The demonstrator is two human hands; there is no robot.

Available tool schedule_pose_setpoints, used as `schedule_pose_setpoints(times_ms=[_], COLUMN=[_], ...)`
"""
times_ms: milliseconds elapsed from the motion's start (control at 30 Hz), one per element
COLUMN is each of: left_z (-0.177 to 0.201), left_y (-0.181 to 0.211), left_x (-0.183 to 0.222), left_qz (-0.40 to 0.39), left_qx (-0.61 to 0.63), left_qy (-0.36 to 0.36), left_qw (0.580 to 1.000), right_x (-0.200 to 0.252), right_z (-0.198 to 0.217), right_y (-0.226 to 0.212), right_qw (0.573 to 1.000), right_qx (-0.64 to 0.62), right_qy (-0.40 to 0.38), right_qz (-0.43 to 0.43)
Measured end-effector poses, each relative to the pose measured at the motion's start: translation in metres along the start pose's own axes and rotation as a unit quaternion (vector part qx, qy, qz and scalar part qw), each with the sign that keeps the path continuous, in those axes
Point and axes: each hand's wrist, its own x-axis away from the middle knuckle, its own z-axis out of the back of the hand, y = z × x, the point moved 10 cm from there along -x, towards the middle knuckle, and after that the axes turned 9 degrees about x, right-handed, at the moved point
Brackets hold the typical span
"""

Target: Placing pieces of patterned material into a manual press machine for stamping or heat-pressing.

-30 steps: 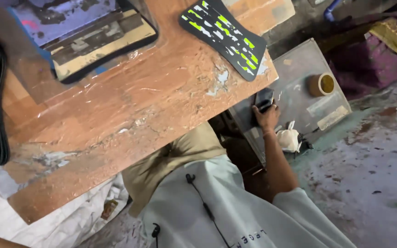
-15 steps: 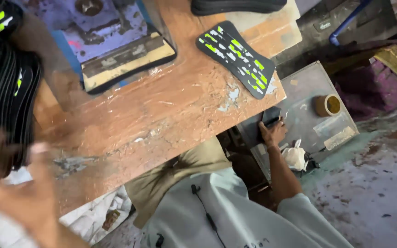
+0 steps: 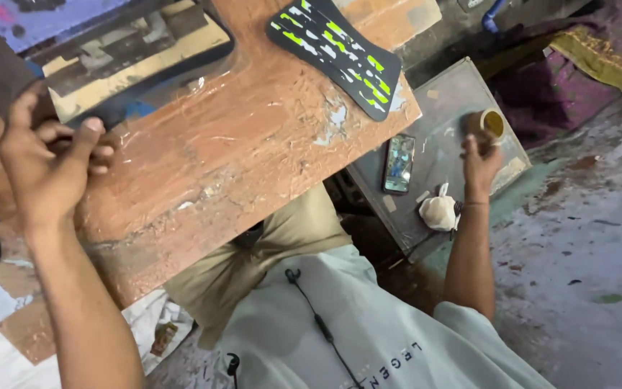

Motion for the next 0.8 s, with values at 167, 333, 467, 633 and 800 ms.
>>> schedule_pose_setpoints(times_ms=[167,333,467,633,800], left_z=[-0.01,-0.028,0.01,0.046,0.024], left_y=[0.022,-0.012,0.001,-0.027,-0.001], left_x=[-0.01,-0.006,0.096,0.202,0.168], left_qz=[0.032,0.082,0.053,0.27,0.085], left_qx=[0.001,0.063,-0.077,-0.136,-0.269], left_qy=[0.075,0.041,0.054,-0.023,-0.017], left_qw=[0.997,0.994,0.994,0.953,0.959], right_x=[0.031,0.121,0.168,0.22,0.248], right_z=[-0.01,-0.095,-0.176,-0.184,-0.189], right_y=[-0.198,-0.42,-0.465,-0.465,-0.455], right_qw=[0.984,0.882,0.814,0.822,0.809], right_qx=[-0.052,0.07,0.128,0.141,0.1], right_qy=[-0.03,-0.141,-0.175,-0.147,-0.204], right_qz=[0.17,0.443,0.538,0.532,0.542])
